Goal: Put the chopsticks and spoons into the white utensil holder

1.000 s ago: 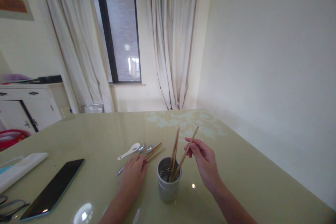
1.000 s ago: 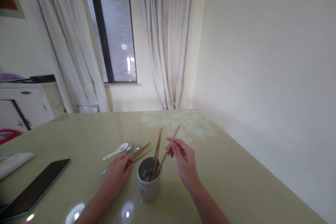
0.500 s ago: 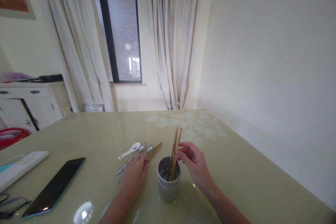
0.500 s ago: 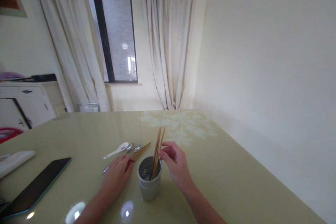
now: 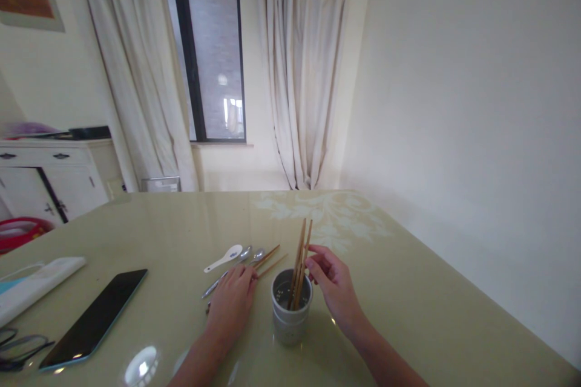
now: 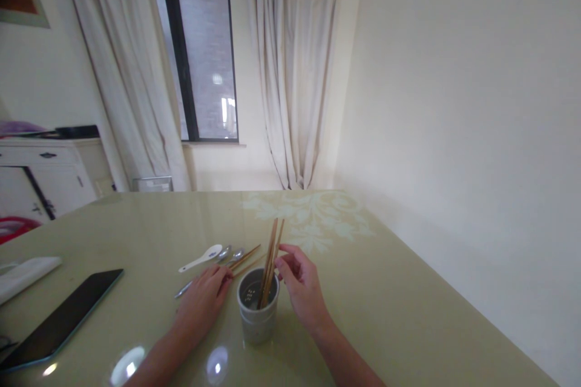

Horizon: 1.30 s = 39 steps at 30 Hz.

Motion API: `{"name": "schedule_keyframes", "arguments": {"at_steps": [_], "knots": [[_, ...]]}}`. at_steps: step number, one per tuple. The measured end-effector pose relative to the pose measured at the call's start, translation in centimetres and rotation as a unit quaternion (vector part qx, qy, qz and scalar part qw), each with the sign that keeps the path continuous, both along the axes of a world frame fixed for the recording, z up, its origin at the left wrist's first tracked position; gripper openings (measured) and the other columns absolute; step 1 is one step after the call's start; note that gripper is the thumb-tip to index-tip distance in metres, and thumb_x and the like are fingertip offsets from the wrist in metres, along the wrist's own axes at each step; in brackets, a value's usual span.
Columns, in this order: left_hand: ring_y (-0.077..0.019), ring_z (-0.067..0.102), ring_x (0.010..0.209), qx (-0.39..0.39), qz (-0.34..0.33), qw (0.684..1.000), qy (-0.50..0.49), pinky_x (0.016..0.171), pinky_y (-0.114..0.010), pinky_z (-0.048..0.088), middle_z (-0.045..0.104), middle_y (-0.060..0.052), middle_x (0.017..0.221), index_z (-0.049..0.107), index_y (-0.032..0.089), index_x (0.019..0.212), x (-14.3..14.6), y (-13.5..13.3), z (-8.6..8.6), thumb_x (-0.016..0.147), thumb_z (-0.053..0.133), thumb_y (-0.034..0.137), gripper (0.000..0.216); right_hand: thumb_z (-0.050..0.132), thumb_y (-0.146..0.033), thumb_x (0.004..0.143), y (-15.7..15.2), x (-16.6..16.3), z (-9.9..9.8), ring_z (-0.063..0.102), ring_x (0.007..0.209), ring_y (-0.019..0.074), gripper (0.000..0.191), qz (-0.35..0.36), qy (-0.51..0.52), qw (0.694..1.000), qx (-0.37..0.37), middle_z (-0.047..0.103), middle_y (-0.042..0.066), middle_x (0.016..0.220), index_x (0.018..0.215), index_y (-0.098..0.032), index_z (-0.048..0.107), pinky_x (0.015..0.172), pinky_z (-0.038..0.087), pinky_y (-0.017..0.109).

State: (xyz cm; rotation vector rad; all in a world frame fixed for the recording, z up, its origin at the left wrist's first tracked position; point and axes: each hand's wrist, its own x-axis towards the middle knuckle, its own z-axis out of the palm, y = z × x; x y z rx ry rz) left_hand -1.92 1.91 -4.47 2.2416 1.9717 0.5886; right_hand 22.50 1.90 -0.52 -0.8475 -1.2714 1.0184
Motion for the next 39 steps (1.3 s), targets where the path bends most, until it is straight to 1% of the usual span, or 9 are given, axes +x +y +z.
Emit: {"name": "schedule_keyframes", "arguments": {"at_steps": [4,10,15,19,22,27,31,34,39], "knots": [[-0.0271,0.070,0.113,0.013,-0.001,1.000,-0.022,0.103,-0.041,0.051,0.075,-0.011,0.115,0.073,0.021,0.107,0.2,0.0,0.2,0.104,0.040,0.022,0.033,0.080,-0.063,0.088,0.1,-0.1,-0.2,0.062,0.066,0.0175,0.050,0.000,-0.014,1.000,-0.009,0.072,0.002,0.077,0.113,-0.020,0.077,0.062,0.050,0.029],[-0.0256,0.072,0.107,0.048,-0.036,0.982,-0.178,0.099,-0.039,0.056,0.076,-0.010,0.114,0.075,0.023,0.106,1.0,0.1,0.3,0.104,0.044,0.030,0.031,0.074,-0.078,0.083,1.2,0.0,-1.8,0.060,0.062,0.0175,0.058,0.008,-0.065,0.996,-0.053,0.070,0.003,0.072,0.080,-0.020,0.077,0.055,0.044,0.027],[-0.0246,0.071,0.099,0.036,-0.129,0.951,-0.280,0.092,-0.036,0.058,0.074,-0.009,0.108,0.079,0.024,0.103,2.2,-0.8,1.2,0.102,0.049,0.035,0.031,0.074,-0.077,0.083,1.8,-0.2,-2.7,0.066,0.069,0.0197,0.058,0.069,-0.071,0.993,-0.066,0.074,0.002,0.073,0.088,-0.019,0.081,0.064,0.050,0.029],[-0.0250,0.070,0.100,0.029,-0.157,0.940,-0.300,0.091,-0.035,0.058,0.074,-0.011,0.110,0.081,0.023,0.102,2.9,-1.4,1.7,0.099,0.052,0.031,0.029,0.079,-0.075,0.080,2.0,-0.5,-2.9,0.067,0.069,0.0200,0.058,0.060,-0.038,0.995,-0.072,0.075,0.003,0.073,0.086,-0.017,0.080,0.066,0.051,0.030],[-0.0259,0.070,0.105,0.029,-0.164,0.942,-0.290,0.095,-0.038,0.059,0.076,-0.012,0.114,0.080,0.024,0.110,2.8,-1.2,1.4,0.102,0.049,0.032,0.032,0.083,-0.075,0.077,2.2,-0.3,-2.3,0.068,0.070,0.0211,0.059,0.015,-0.008,0.998,-0.067,0.076,0.005,0.077,0.085,-0.017,0.078,0.062,0.051,0.030],[-0.0273,0.070,0.114,0.080,-0.030,0.979,-0.183,0.106,-0.044,0.054,0.077,-0.009,0.118,0.076,0.025,0.113,0.5,0.1,0.6,0.103,0.045,0.032,0.034,0.082,-0.070,0.082,2.7,3.2,0.2,0.067,0.070,0.0204,0.053,-0.144,0.042,0.989,0.010,0.076,0.007,0.083,0.094,-0.019,0.078,0.062,0.051,0.030],[-0.0283,0.068,0.117,0.053,0.028,0.997,-0.042,0.107,-0.043,0.050,0.077,-0.010,0.119,0.076,0.023,0.108,-1.2,0.4,0.5,0.102,0.047,0.025,0.030,0.084,-0.065,0.081,3.0,6.7,2.0,0.069,0.074,0.0202,0.052,-0.249,0.096,0.963,0.044,0.074,0.004,0.084,0.104,-0.019,0.077,0.066,0.052,0.031],[-0.0284,0.068,0.119,0.025,0.048,0.999,0.004,0.105,-0.041,0.050,0.076,-0.010,0.120,0.076,0.024,0.104,-1.4,0.3,0.5,0.100,0.049,0.023,0.027,0.084,-0.062,0.082,2.9,7.9,2.9,0.068,0.073,0.0181,0.050,-0.292,0.142,0.943,0.074,0.072,0.002,0.084,0.108,-0.019,0.076,0.068,0.053,0.031],[-0.0260,0.070,0.111,-0.002,0.041,0.999,-0.011,0.098,-0.036,0.051,0.076,-0.008,0.111,0.073,0.023,0.099,-1.2,0.3,0.6,0.098,0.051,0.022,0.022,0.087,-0.052,0.084,1.8,8.3,4.3,0.055,0.066,0.0114,0.042,-0.306,0.221,0.912,0.161,0.065,-0.003,0.078,0.109,-0.020,0.078,0.063,0.047,0.023]]}}
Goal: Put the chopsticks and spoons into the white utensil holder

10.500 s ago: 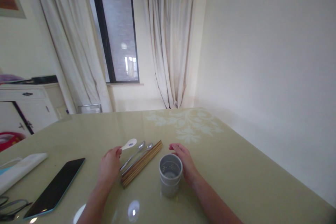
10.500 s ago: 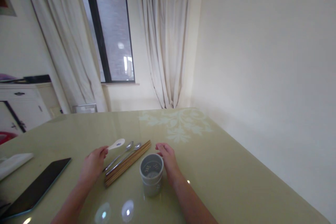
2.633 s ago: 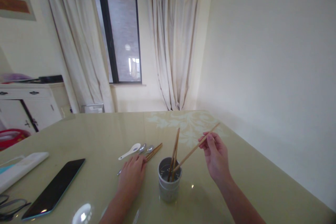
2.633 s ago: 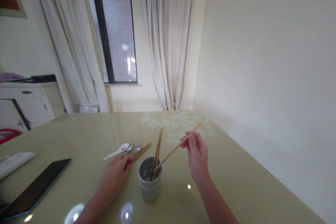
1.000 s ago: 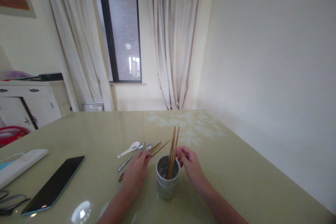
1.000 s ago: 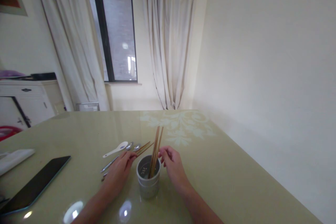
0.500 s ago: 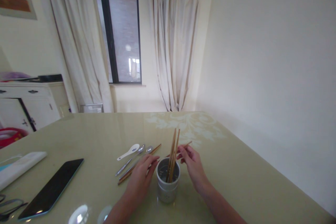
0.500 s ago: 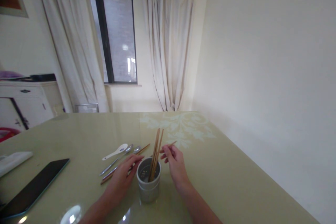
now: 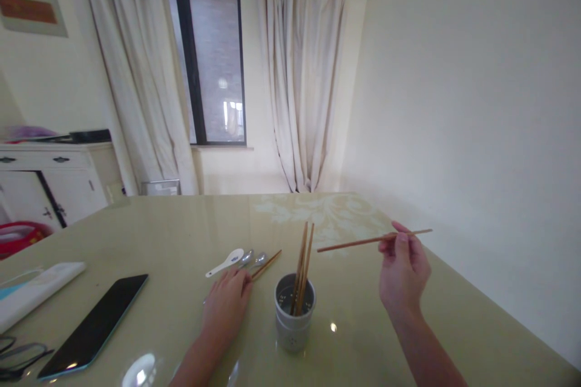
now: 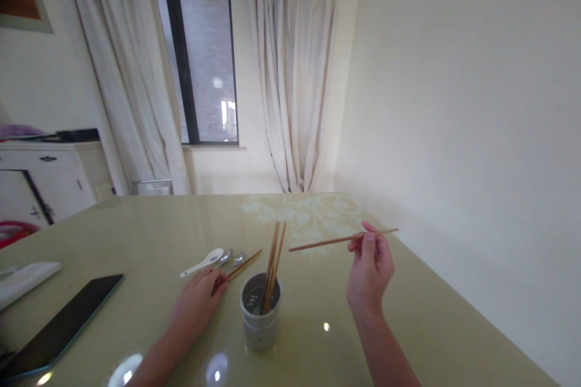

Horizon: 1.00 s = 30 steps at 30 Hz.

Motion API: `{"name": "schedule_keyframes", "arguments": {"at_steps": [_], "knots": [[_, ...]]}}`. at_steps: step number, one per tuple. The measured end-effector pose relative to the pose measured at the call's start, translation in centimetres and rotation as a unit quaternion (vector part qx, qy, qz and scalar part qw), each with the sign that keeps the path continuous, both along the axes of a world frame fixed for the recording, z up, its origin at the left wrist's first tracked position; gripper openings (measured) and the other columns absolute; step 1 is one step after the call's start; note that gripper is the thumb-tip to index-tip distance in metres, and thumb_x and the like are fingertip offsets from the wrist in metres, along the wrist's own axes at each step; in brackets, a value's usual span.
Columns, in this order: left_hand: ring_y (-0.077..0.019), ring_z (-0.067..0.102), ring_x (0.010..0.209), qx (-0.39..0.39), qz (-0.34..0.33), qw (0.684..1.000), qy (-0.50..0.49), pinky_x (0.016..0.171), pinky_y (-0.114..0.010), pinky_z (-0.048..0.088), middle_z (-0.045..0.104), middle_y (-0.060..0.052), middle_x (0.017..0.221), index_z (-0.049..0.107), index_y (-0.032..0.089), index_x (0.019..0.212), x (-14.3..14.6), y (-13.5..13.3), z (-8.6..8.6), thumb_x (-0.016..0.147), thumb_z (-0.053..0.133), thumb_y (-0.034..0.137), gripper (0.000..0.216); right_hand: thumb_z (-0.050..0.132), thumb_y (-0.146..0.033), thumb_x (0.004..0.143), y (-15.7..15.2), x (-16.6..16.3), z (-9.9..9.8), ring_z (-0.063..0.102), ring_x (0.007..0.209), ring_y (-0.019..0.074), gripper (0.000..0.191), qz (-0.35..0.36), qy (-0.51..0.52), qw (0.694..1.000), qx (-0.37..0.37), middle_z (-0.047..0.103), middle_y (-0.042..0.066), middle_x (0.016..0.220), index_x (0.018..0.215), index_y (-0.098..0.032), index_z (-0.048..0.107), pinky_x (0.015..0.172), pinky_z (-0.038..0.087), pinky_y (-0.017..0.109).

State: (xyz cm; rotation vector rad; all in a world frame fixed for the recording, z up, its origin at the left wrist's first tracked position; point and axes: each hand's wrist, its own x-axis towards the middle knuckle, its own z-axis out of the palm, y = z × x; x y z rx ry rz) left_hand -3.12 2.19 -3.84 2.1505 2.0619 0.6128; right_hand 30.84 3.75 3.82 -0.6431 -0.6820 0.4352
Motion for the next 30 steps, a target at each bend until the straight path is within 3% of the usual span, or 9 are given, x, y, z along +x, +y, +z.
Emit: {"name": "schedule_keyframes", "arguments": {"at_steps": [3,10,20,25,30], "knots": [[-0.0251,0.072,0.104,-0.010,0.004,1.000,-0.015,0.093,-0.036,0.053,0.077,-0.008,0.105,0.073,0.023,0.097,0.1,0.0,-0.1,0.099,0.051,0.025,0.022,0.089,-0.049,0.082,-0.6,-0.3,0.4,0.051,0.065,0.0112,0.041,0.049,0.019,0.999,0.012,0.063,-0.002,0.077,0.110,-0.020,0.080,0.059,0.046,0.022],[-0.0254,0.073,0.106,-0.003,-0.004,1.000,-0.011,0.098,-0.038,0.053,0.079,-0.008,0.108,0.074,0.025,0.098,0.7,-0.2,-0.5,0.098,0.049,0.023,0.025,0.088,-0.052,0.085,-1.7,-3.9,-0.9,0.057,0.068,0.0125,0.043,0.200,-0.046,0.977,-0.057,0.067,0.001,0.084,0.120,-0.026,0.082,0.063,0.054,0.025],[-0.0265,0.070,0.112,0.016,-0.035,0.999,-0.008,0.101,-0.040,0.051,0.076,-0.009,0.113,0.075,0.023,0.101,1.1,-0.3,-0.6,0.100,0.048,0.022,0.027,0.079,-0.060,0.091,-2.8,-7.5,-3.4,0.064,0.071,0.0184,0.052,0.266,-0.222,0.927,-0.140,0.075,0.006,0.085,0.127,-0.023,0.081,0.068,0.057,0.032],[-0.0271,0.072,0.105,0.045,-0.064,0.995,-0.069,0.098,-0.043,0.053,0.078,-0.009,0.108,0.072,0.023,0.102,1.3,-0.3,-0.7,0.103,0.044,0.029,0.029,0.079,-0.060,0.091,-2.8,-8.2,-4.5,0.068,0.078,0.0209,0.054,0.271,-0.251,0.915,-0.160,0.073,0.005,0.089,0.130,-0.023,0.078,0.071,0.057,0.033],[-0.0282,0.075,0.102,0.058,-0.068,0.983,-0.161,0.094,-0.045,0.058,0.080,-0.009,0.112,0.070,0.025,0.109,1.8,-0.3,-1.0,0.104,0.042,0.038,0.032,0.074,-0.062,0.094,-2.8,-8.3,-4.8,0.068,0.081,0.0219,0.052,0.252,-0.252,0.922,-0.153,0.075,0.008,0.093,0.128,-0.022,0.078,0.073,0.057,0.033]]}}
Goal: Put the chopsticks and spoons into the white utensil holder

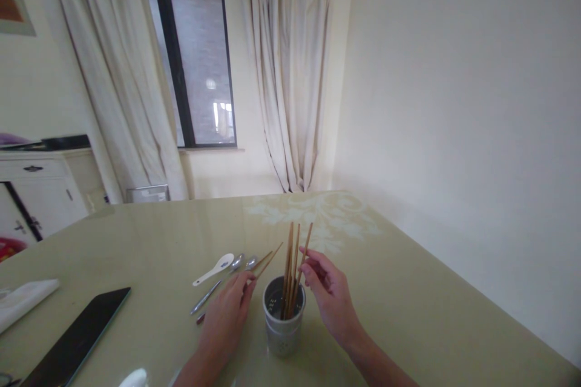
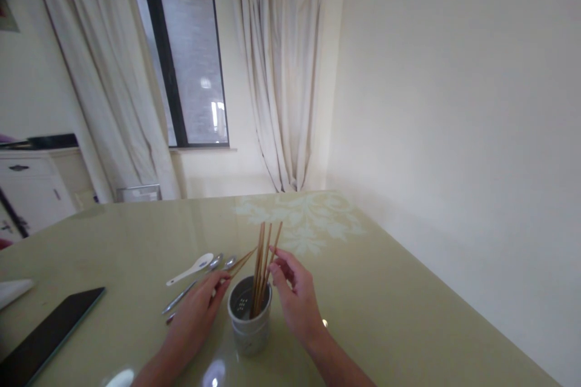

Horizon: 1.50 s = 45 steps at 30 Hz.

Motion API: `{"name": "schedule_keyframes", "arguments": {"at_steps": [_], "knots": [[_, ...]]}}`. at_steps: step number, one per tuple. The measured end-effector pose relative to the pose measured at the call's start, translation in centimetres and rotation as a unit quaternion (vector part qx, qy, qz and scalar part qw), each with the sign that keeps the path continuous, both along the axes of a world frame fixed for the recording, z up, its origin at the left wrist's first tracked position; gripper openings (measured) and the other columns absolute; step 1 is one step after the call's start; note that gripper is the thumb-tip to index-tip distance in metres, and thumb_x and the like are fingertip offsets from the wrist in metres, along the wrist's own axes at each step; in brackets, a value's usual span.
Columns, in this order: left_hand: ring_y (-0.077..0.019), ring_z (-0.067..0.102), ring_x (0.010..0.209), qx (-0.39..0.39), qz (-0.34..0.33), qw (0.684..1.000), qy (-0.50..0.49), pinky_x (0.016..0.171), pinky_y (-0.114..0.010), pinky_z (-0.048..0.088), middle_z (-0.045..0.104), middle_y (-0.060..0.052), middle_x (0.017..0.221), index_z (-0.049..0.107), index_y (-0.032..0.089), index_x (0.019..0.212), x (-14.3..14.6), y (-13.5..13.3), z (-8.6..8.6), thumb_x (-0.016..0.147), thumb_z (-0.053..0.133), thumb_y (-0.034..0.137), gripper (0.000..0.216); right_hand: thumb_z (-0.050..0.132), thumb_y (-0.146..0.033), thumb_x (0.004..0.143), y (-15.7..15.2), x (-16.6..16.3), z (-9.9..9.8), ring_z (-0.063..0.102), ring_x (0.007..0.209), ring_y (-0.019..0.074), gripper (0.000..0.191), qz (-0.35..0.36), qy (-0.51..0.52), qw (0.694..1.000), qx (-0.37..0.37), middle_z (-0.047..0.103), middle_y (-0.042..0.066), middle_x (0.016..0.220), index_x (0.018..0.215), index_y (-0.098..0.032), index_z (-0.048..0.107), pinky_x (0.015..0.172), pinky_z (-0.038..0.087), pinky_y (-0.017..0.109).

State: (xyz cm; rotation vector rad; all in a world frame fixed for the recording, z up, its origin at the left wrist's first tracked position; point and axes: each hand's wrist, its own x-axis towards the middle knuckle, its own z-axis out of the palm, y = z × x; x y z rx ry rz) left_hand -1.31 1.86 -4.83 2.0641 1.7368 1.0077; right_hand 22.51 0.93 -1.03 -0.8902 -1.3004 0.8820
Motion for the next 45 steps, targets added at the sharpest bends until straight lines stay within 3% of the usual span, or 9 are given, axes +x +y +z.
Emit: {"name": "schedule_keyframes", "arguments": {"at_steps": [4,9,13,19,23,27,31,34,45], "knots": [[-0.0271,0.075,0.095,0.038,-0.018,0.998,-0.049,0.088,-0.043,0.060,0.078,-0.008,0.108,0.072,0.026,0.110,0.6,-0.2,0.2,0.102,0.044,0.039,0.032,0.071,-0.064,0.095,0.3,-0.2,-0.2,0.066,0.077,0.0208,0.053,0.008,-0.004,1.000,-0.019,0.074,0.007,0.089,0.125,-0.020,0.078,0.070,0.054,0.031],[-0.0228,0.070,0.079,0.045,-0.078,0.987,-0.133,0.071,-0.034,0.060,0.076,-0.009,0.105,0.074,0.023,0.118,1.5,-0.8,0.9,0.099,0.050,0.032,0.031,0.068,-0.071,0.093,1.4,-0.4,-1.7,0.059,0.068,0.0194,0.054,0.051,-0.027,0.995,-0.080,0.068,0.003,0.077,0.100,-0.019,0.078,0.061,0.046,0.029],[-0.0257,0.072,0.095,0.019,-0.153,0.974,-0.164,0.085,-0.036,0.060,0.077,-0.011,0.109,0.078,0.023,0.112,2.2,-1.3,1.5,0.095,0.055,0.026,0.029,0.070,-0.074,0.090,2.3,-0.7,-2.7,0.060,0.070,0.0197,0.054,0.104,-0.002,0.990,-0.091,0.067,0.001,0.075,0.087,-0.020,0.074,0.064,0.046,0.029],[-0.0278,0.072,0.104,-0.001,-0.191,0.971,-0.145,0.092,-0.038,0.059,0.079,-0.011,0.113,0.079,0.024,0.114,2.5,-1.4,1.5,0.099,0.053,0.030,0.031,0.077,-0.074,0.084,2.6,-0.7,-2.1,0.066,0.072,0.0211,0.054,0.052,0.043,0.994,-0.091,0.071,0.003,0.078,0.083,-0.020,0.070,0.066,0.049,0.030],[-0.0279,0.071,0.113,0.036,-0.074,0.993,-0.081,0.104,-0.044,0.056,0.078,-0.010,0.119,0.077,0.025,0.114,0.8,-0.2,0.7,0.104,0.045,0.036,0.035,0.074,-0.070,0.090,2.9,1.7,0.0,0.066,0.075,0.0200,0.051,-0.093,0.067,0.993,0.001,0.072,0.005,0.084,0.093,-0.020,0.073,0.066,0.050,0.030],[-0.0298,0.070,0.112,0.038,0.058,0.994,0.081,0.105,-0.046,0.052,0.077,-0.010,0.115,0.075,0.022,0.107,-1.6,0.8,0.2,0.100,0.047,0.025,0.029,0.078,-0.060,0.092,3.3,5.7,2.5,0.060,0.072,0.0151,0.041,-0.209,0.150,0.960,0.114,0.069,0.000,0.082,0.105,-0.021,0.074,0.068,0.051,0.027],[-0.0295,0.068,0.115,-0.004,0.085,0.980,0.181,0.103,-0.042,0.050,0.076,-0.011,0.117,0.073,0.022,0.103,-2.4,0.7,0.2,0.100,0.049,0.021,0.025,0.088,-0.057,0.083,3.3,7.6,3.9,0.058,0.069,0.0115,0.041,-0.186,0.275,0.934,0.130,0.068,-0.002,0.080,0.101,-0.022,0.076,0.066,0.051,0.022],[-0.0278,0.069,0.117,-0.030,0.092,0.977,0.188,0.103,-0.038,0.049,0.076,-0.010,0.118,0.073,0.022,0.110,-2.0,0.5,0.1,0.101,0.049,0.023,0.026,0.090,-0.055,0.081,2.8,6.8,3.9,0.059,0.069,0.0111,0.040,-0.146,0.287,0.940,0.112,0.068,-0.001,0.080,0.100,-0.023,0.078,0.064,0.052,0.021],[-0.0275,0.070,0.110,-0.066,0.066,0.980,0.177,0.097,-0.038,0.050,0.074,-0.010,0.110,0.073,0.021,0.097,-1.4,0.4,0.4,0.101,0.048,0.027,0.025,0.069,-0.056,0.100,0.9,1.6,1.5,0.057,0.061,0.0147,0.045,-0.025,0.030,0.997,0.070,0.064,0.000,0.075,0.128,-0.021,0.077,0.060,0.049,0.029]]}}
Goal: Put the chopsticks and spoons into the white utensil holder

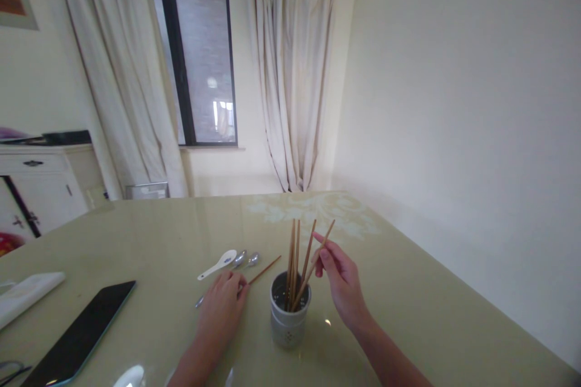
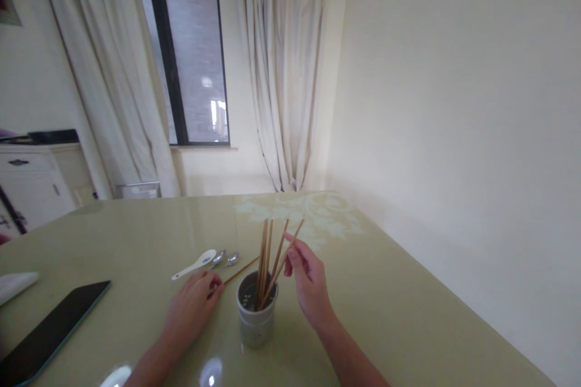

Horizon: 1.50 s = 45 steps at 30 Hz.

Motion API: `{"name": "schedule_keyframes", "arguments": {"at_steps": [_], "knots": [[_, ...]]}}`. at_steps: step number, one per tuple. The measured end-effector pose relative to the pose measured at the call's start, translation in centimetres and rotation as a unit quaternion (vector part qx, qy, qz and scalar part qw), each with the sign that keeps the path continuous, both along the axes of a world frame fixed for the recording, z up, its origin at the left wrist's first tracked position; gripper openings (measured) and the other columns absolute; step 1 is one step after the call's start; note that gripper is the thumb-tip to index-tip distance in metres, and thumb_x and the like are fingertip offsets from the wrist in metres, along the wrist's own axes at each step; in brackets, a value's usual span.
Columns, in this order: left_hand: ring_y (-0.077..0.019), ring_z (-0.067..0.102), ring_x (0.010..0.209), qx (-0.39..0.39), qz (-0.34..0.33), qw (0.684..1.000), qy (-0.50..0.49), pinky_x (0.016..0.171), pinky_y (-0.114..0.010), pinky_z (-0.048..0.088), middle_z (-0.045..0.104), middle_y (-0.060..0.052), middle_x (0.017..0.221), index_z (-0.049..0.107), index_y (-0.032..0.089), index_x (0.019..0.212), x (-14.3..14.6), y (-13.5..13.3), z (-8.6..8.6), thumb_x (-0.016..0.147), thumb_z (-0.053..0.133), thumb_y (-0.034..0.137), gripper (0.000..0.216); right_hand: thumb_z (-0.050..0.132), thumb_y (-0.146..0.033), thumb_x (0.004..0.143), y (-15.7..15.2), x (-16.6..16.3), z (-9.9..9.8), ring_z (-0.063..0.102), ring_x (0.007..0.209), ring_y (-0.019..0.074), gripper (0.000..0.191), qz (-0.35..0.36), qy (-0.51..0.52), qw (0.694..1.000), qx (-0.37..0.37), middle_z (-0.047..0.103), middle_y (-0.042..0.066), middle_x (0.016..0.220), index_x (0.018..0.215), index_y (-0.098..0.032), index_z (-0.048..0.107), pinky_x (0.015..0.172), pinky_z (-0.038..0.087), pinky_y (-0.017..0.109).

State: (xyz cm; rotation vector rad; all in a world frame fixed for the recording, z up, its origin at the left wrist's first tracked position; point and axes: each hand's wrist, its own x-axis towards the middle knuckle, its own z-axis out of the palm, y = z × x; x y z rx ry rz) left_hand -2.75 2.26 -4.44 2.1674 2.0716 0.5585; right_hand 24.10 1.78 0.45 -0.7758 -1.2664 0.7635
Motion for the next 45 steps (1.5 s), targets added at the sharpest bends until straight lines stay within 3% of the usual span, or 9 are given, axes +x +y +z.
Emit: {"name": "schedule_keyframes", "arguments": {"at_steps": [5,9,17,23,27,31,37,45], "knots": [[-0.0280,0.068,0.111,0.016,-0.020,0.999,-0.043,0.101,-0.040,0.049,0.075,-0.010,0.108,0.070,0.021,0.093,0.5,-0.1,-0.2,0.099,0.050,0.027,0.022,0.071,-0.056,0.098,-0.4,-1.4,-1.1,0.055,0.061,0.0139,0.053,0.014,-0.008,0.999,-0.034,0.063,0.000,0.081,0.138,-0.022,0.071,0.057,0.050,0.027],[-0.0277,0.072,0.102,0.029,-0.012,0.991,-0.130,0.094,-0.041,0.052,0.077,-0.010,0.102,0.066,0.022,0.094,0.6,0.2,-0.4,0.101,0.043,0.034,0.026,0.069,-0.055,0.099,-0.7,-2.1,-1.7,0.057,0.065,0.0143,0.056,0.015,-0.007,0.999,-0.051,0.063,0.001,0.090,0.146,-0.024,0.063,0.059,0.050,0.027],[-0.0267,0.072,0.082,0.046,-0.046,0.960,-0.273,0.080,-0.040,0.054,0.078,-0.007,0.093,0.064,0.025,0.095,1.8,0.1,0.0,0.099,0.045,0.049,0.031,0.079,-0.063,0.088,-0.2,-2.4,-2.1,0.063,0.078,0.0202,0.051,0.060,0.020,0.994,-0.093,0.064,0.001,0.083,0.119,-0.022,0.072,0.068,0.053,0.030],[-0.0269,0.073,0.083,0.044,-0.066,0.953,-0.291,0.081,-0.040,0.053,0.078,-0.006,0.093,0.065,0.025,0.095,2.5,-0.3,-0.2,0.100,0.046,0.050,0.032,0.087,-0.058,0.081,-0.3,-2.5,-1.7,0.056,0.066,0.0161,0.044,0.027,0.032,0.996,-0.084,0.060,-0.003,0.074,0.098,-0.023,0.067,0.061,0.047,0.026],[-0.0271,0.073,0.085,0.044,-0.081,0.954,-0.284,0.079,-0.039,0.052,0.078,-0.006,0.092,0.064,0.025,0.094,2.6,-0.5,-0.1,0.100,0.047,0.049,0.030,0.086,-0.058,0.083,-0.7,-2.4,-1.1,0.056,0.065,0.0159,0.042,-0.001,-0.021,0.997,-0.080,0.062,-0.001,0.070,0.085,-0.020,0.069,0.059,0.046,0.026],[-0.0275,0.072,0.085,0.034,-0.087,0.957,-0.276,0.079,-0.039,0.052,0.077,-0.007,0.092,0.064,0.024,0.094,2.8,-0.6,0.1,0.101,0.046,0.046,0.029,0.082,-0.062,0.085,-1.0,-2.6,-0.8,0.060,0.067,0.0182,0.045,-0.006,-0.036,0.996,-0.082,0.068,0.002,0.072,0.085,-0.018,0.073,0.062,0.050,0.028],[-0.0276,0.072,0.086,0.035,-0.084,0.958,-0.272,0.079,-0.039,0.051,0.077,-0.007,0.093,0.063,0.024,0.094,2.7,-0.6,0.0,0.101,0.046,0.045,0.028,0.087,-0.061,0.080,-0.8,-3.1,-0.9,0.049,0.056,0.0150,0.044,-0.017,-0.047,0.995,-0.092,0.054,-0.004,0.061,0.084,-0.020,0.072,0.052,0.041,0.026],[-0.0251,0.069,0.076,0.029,-0.100,0.935,-0.340,0.073,-0.037,0.051,0.076,-0.006,0.090,0.066,0.023,0.096,3.7,-1.1,0.8,0.100,0.047,0.052,0.035,0.082,-0.058,0.084,-0.7,-3.2,-0.6,0.047,0.056,0.0151,0.040,-0.018,-0.077,0.993,-0.089,0.054,-0.003,0.062,0.082,-0.019,0.073,0.052,0.038,0.027]]}}
